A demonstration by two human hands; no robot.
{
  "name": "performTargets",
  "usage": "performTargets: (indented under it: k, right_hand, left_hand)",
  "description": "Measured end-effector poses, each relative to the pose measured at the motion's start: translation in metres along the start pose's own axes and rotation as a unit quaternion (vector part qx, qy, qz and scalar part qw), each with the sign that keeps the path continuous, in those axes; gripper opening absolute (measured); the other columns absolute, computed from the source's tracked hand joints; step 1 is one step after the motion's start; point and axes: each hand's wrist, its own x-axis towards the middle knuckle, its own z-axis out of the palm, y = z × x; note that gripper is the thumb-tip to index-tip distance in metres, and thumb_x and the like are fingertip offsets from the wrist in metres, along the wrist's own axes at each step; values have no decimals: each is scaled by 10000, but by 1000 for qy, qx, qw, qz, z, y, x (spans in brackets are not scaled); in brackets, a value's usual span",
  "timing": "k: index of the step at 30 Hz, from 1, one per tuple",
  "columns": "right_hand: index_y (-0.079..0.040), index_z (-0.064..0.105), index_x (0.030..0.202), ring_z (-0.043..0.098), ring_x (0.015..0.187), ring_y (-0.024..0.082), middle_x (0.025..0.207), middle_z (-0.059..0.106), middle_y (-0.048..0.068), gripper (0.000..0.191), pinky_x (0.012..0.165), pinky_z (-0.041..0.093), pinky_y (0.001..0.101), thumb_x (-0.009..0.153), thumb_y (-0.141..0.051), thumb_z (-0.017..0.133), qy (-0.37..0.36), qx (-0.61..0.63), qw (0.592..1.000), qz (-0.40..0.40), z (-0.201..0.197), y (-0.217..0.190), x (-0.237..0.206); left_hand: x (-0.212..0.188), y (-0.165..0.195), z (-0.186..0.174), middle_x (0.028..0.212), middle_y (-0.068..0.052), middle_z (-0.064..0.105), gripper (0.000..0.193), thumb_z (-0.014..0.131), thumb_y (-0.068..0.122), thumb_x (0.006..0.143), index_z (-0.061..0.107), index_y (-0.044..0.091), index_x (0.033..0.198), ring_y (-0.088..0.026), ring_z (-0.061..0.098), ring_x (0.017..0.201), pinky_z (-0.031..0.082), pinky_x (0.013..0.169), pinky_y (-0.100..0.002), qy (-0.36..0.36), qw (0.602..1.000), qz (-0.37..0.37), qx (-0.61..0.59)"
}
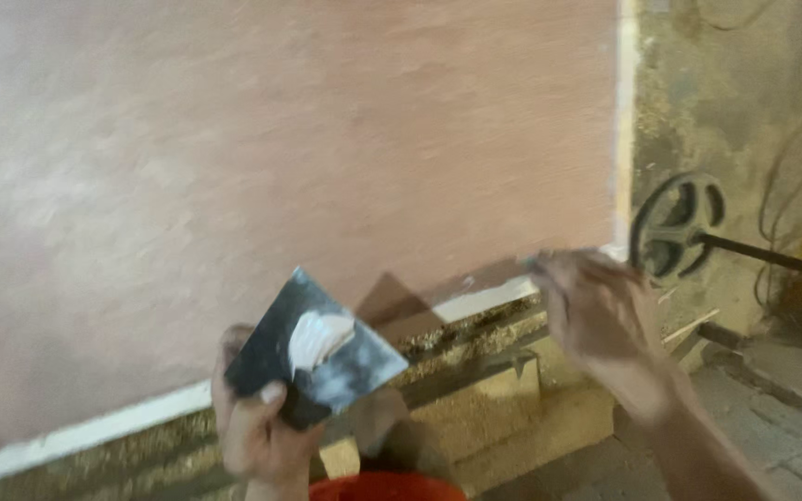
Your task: The person holds a small board with wood filler in one hand and uses a flat spreader to press filler into the seams along the edges of a large wood panel, working along the panel perimeter and refilling the spreader as needed.
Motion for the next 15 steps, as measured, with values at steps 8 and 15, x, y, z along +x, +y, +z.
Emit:
performTargets:
  k: [8,15]
  right_hand:
    - [-83,753,1118,704,564,190,883,784,141,206,439,551,308,1020,-154,586,-116,40,985,123,2,-54,0]
    - [-56,754,1026,607,425,142,808,749,141,253,315,433,283,1007,-87,504,-127,68,981,128,-11,-105,33]
  left_hand:
    - [-7,13,-22,1058,-278,634,403,511,98,830,478,-115,1170,-335,664,1052,567,971,-450,17,999,45,-4]
    - [-3,64,-71,1023,-265,640,417,556,125,842,504,-111,1182,-356,694,988,626,870,-469,-5,996,84,-14]
